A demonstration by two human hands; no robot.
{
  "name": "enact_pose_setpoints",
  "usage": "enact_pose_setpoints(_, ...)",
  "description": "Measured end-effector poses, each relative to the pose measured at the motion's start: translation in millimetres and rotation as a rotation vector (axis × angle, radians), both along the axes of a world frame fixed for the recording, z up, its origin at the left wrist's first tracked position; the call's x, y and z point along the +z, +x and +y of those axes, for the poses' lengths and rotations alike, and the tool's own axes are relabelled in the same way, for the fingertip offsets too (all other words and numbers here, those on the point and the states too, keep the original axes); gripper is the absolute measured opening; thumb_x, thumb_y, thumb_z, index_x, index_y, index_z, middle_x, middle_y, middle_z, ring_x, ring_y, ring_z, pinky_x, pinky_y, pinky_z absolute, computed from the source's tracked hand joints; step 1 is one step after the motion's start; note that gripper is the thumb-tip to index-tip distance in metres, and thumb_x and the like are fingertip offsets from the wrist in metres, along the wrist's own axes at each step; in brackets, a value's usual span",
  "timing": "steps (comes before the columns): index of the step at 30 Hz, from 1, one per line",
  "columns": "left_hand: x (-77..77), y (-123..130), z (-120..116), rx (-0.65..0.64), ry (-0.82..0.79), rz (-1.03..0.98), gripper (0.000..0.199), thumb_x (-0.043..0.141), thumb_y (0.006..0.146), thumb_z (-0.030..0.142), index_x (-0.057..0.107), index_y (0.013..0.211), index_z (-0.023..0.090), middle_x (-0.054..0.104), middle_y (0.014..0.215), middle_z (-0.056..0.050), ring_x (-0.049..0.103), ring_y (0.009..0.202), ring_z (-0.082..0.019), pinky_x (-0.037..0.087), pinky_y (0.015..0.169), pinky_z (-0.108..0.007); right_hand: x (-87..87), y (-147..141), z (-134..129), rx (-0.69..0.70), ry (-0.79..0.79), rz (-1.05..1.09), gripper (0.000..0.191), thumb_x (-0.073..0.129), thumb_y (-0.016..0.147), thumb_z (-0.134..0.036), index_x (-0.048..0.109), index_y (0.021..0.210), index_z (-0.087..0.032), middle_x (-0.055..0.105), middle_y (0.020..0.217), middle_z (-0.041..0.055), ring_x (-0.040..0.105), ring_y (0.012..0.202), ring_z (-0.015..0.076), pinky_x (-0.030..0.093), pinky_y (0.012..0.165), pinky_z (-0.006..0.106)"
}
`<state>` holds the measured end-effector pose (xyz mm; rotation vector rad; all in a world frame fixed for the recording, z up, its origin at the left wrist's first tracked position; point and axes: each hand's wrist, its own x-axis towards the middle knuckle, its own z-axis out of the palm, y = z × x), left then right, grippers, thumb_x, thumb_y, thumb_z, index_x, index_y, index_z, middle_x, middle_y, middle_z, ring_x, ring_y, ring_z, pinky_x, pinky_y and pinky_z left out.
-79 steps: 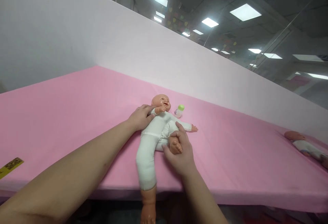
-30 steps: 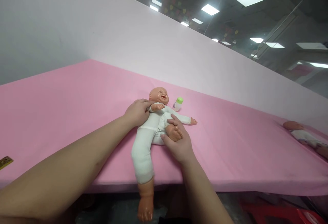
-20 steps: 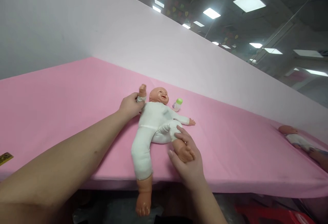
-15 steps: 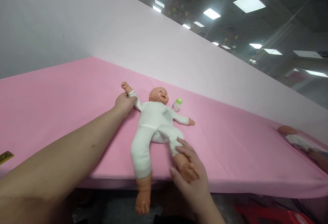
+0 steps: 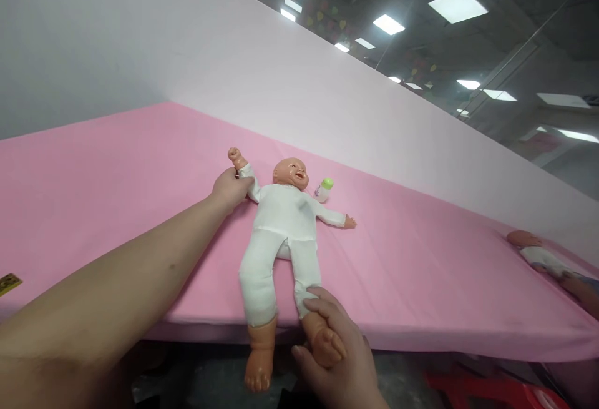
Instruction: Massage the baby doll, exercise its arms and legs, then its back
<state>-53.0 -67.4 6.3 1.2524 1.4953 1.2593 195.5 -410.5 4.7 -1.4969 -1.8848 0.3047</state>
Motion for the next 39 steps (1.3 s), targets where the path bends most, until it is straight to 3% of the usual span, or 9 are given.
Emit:
enact_pose_setpoints(6,7.7,7,-17,-0.180,0.320,0.479,0.032,0.064,0.089,0.037,0.068,0.120,0.027,0.075,0.109,-0.008,0.070,0.098,-0.030,0.054,0.083,-0.039,25.7,4,17,0.044,0.090,0.082,0.057,0.085,0.080,-0.029,0.070,0.135,-0.031,0.065,0.145,0.0107,0.069,0.128,0.0325,0.057,0.113,0.048)
enact_pose_setpoints(9,9.8,14,-24,-0.279,0.463,0.586,0.049,0.061,0.088,0.027,0.068,0.136,0.031,0.071,0.127,-0.009,0.066,0.119,-0.031,0.053,0.100,-0.041,48.0,-4,35,0.029,0.128,0.149,0.054,0.085,0.079,-0.030,0.073,0.132,-0.030,0.067,0.140,0.0113,0.067,0.130,0.0349,0.059,0.110,0.050)
enact_pose_setpoints(13,9.0,20,-28,-0.325,0.487,0.651,0.060,0.056,0.090,0.021,0.063,0.149,0.035,0.066,0.139,-0.007,0.059,0.132,-0.030,0.047,0.115,-0.044,66.0,-17,68,0.015,0.190,0.249,0.045,0.083,0.078,-0.027,0.076,0.123,-0.028,0.071,0.130,0.0114,0.066,0.128,0.0350,0.058,0.109,0.052)
enact_pose_setpoints(19,10.4,20,-28,-0.331,0.469,0.661,0.064,0.056,0.089,0.018,0.063,0.149,0.037,0.066,0.138,-0.007,0.060,0.130,-0.030,0.047,0.115,-0.045,54.0,-20,121,0.085,0.190,0.298,0.040,0.083,0.078,-0.027,0.073,0.118,-0.027,0.067,0.131,0.0093,0.061,0.133,0.0323,0.045,0.120,0.054)
enact_pose_setpoints(24,8.7,20,-27,-0.331,0.458,0.655,0.064,0.056,0.088,0.018,0.063,0.149,0.036,0.066,0.138,-0.007,0.060,0.130,-0.030,0.048,0.114,-0.044,43.0,-26,143,0.050,0.104,0.269,0.042,0.083,0.077,-0.027,0.072,0.117,-0.027,0.058,0.146,0.0096,0.053,0.142,0.0322,0.041,0.123,0.053)
enact_pose_setpoints(29,8.7,20,-25,-0.319,0.447,0.633,0.060,0.059,0.087,0.020,0.065,0.146,0.034,0.067,0.136,-0.008,0.062,0.128,-0.030,0.050,0.110,-0.042,43.4,-24,140,0.051,0.102,0.267,0.040,0.081,0.077,-0.027,0.071,0.116,-0.026,0.058,0.146,0.0105,0.054,0.141,0.0318,0.041,0.123,0.052)
enact_pose_setpoints(33,11.9,11,-19,-0.237,0.395,0.575,0.038,0.062,0.089,0.031,0.071,0.127,0.028,0.073,0.117,-0.011,0.069,0.109,-0.032,0.054,0.093,-0.041,46.3,-22,123,0.045,0.166,0.245,0.038,0.080,0.078,-0.026,0.071,0.115,-0.026,0.063,0.140,0.0114,0.055,0.141,0.0335,0.042,0.122,0.056)
enact_pose_setpoints(36,7.6,0,-8,-0.120,0.256,0.446,0.027,0.064,0.088,0.035,0.067,0.113,0.025,0.074,0.102,-0.010,0.070,0.090,-0.032,0.052,0.079,-0.041,47.3,-22,100,0.059,0.178,0.218,0.038,0.079,0.079,-0.025,0.070,0.117,-0.026,0.064,0.138,0.0123,0.057,0.138,0.0340,0.046,0.119,0.055)
enact_pose_setpoints(39,-2.4,-9,6,-0.013,0.071,0.275,0.037,0.069,0.083,0.038,0.061,0.117,0.024,0.074,0.099,-0.010,0.071,0.084,-0.031,0.051,0.074,-0.041,44.2,-22,76,0.078,0.131,0.202,0.041,0.079,0.079,-0.024,0.070,0.119,-0.026,0.064,0.138,0.0122,0.061,0.134,0.0335,0.051,0.115,0.052)
